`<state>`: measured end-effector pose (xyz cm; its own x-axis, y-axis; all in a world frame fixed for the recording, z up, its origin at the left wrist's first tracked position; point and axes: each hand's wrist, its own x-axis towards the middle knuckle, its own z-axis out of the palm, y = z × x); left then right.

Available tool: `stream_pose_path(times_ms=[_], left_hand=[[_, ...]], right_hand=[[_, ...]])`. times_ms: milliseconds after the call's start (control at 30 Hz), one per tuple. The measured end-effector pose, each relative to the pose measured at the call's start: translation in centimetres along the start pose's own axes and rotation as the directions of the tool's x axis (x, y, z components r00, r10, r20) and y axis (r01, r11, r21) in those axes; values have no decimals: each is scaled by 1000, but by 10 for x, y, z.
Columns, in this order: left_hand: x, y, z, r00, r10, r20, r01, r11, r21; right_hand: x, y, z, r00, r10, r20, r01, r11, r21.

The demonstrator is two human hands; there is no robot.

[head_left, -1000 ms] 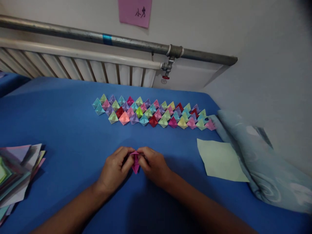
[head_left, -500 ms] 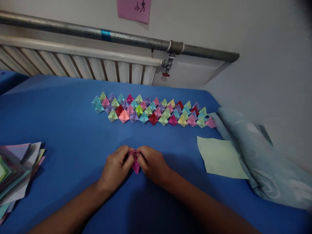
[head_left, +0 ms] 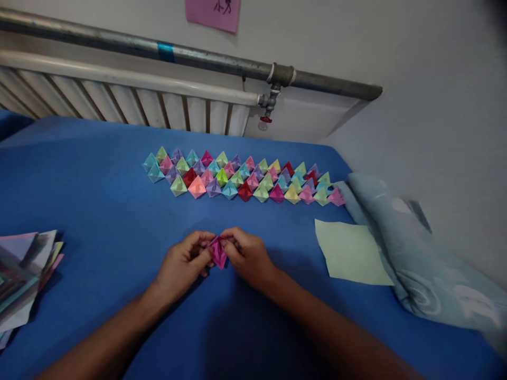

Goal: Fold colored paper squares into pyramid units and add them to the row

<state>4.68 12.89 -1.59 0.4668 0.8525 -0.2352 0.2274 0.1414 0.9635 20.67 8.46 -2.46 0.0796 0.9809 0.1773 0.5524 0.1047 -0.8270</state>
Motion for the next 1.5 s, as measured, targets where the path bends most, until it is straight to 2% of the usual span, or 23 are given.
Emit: stream_pose_path(times_ms=[133, 267, 433, 600, 867, 1033, 1100, 1167, 1267, 1400, 1500], left_hand=[[2, 3, 0, 1000, -31, -1, 31, 997, -73], [2, 4, 0, 999, -43, -16, 42, 997, -59], [1, 4, -4, 998, -25, -49, 30, 994, 105], [2, 5, -12, 995, 15, -102, 9, 973, 230], [4, -1, -16, 996, 18, -93, 3, 976, 219], [5, -5, -17, 996, 37, -80, -20, 977, 211], [5, -5, -17, 996, 41, -79, -23, 978, 209], [5, -4, -17, 996, 49, -79, -31, 975, 222], [3, -1, -15, 984, 158, -81, -124, 938, 323], [0, 0, -14, 919, 392, 23, -352, 796, 493], [-1, -4, -13, 904, 406, 131, -408, 731, 547]], right_hand=[[0, 1, -1, 997, 77, 4, -77, 992, 104], [0, 3, 1, 992, 130, 7, -129, 980, 149], [1, 1, -4, 994, 112, 15, -113, 992, 49], [1, 2, -12, 994, 90, -59, -93, 995, -40], [-8, 4, -25, 997, -25, -67, 17, 992, -124], [-19, 0, -25, 977, -194, 92, 206, 968, -146], [-22, -1, -22, 970, -208, 125, 228, 959, -170], [-23, 0, -21, 972, -208, 111, 226, 956, -190], [-19, 4, -22, 973, -221, 68, 231, 950, -211], [-13, 10, -26, 971, -221, 93, 239, 928, -286], [-13, 13, -26, 962, -214, 168, 262, 896, -358]])
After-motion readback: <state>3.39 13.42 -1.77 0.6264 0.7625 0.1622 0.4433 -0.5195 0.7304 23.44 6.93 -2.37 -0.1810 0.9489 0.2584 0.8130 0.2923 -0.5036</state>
